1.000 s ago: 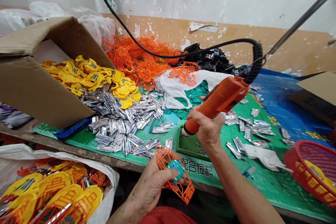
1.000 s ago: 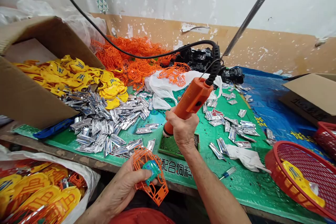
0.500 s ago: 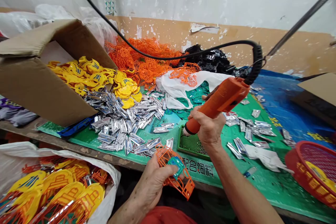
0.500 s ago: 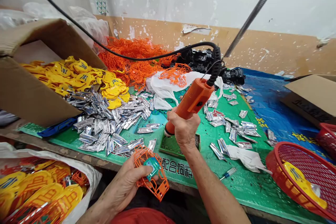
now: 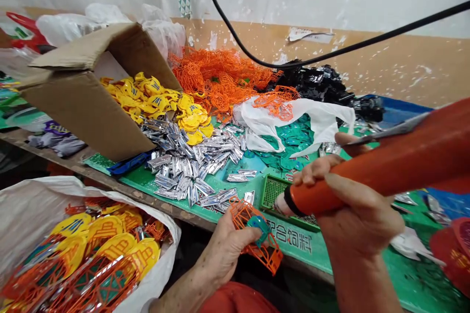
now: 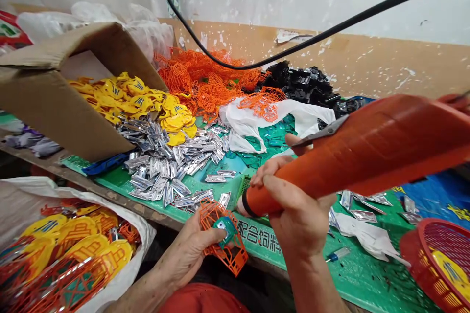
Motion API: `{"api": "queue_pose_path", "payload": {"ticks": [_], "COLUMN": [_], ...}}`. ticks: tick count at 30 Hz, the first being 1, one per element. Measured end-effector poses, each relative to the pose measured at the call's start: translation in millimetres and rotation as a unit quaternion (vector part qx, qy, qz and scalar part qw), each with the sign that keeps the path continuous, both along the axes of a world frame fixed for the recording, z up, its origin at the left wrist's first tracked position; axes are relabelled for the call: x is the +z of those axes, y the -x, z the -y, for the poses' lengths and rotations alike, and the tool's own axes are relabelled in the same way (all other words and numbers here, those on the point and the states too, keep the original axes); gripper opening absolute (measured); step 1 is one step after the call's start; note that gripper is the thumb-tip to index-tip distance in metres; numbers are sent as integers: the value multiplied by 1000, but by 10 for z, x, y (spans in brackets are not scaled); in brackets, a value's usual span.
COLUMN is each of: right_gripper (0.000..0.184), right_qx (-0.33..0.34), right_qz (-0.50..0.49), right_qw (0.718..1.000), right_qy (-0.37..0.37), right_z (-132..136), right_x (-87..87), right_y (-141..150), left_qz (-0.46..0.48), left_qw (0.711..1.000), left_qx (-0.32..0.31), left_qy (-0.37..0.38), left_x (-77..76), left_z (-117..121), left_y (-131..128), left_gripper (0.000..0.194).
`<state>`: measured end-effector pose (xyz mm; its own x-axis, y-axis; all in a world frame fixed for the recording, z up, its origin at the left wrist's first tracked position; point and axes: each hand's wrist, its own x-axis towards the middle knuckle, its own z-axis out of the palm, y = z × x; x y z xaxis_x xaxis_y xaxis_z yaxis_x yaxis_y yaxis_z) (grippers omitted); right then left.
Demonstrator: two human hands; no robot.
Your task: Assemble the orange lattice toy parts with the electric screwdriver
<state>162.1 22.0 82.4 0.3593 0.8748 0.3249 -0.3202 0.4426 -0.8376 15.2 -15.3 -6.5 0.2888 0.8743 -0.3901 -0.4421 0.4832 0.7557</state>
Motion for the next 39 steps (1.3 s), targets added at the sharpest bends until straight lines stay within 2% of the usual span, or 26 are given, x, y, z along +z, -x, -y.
{"api": "queue_pose_path", "payload": {"ticks": [3, 6, 25, 31, 39], "right_gripper": [34, 41, 49, 47, 49], "right_qx": [48, 65, 60, 70, 75], "right_qz": [-10, -3, 42, 57, 136], "right_qw": [999, 998, 997, 996, 988], "right_qy": [-14, -17, -4, -1, 4], "right_z": [151, 228, 275, 310, 296], "right_x": [-16, -49, -97, -93, -208], "right_y": [60, 102, 168, 197, 180], "left_qz": [11, 17, 7, 3, 15], "left_qw": [1000, 1000, 1000, 1000, 1000], "left_qx": [1, -1, 9, 12, 27], "left_qy": [-2, -4, 6, 6, -4], "left_x": [-7, 1, -42, -36, -85], "left_z": [-3, -6, -9, 4, 25], "left_y": [-11, -15, -52, -56, -60], "left_gripper": [29, 30, 38, 34, 33]}}
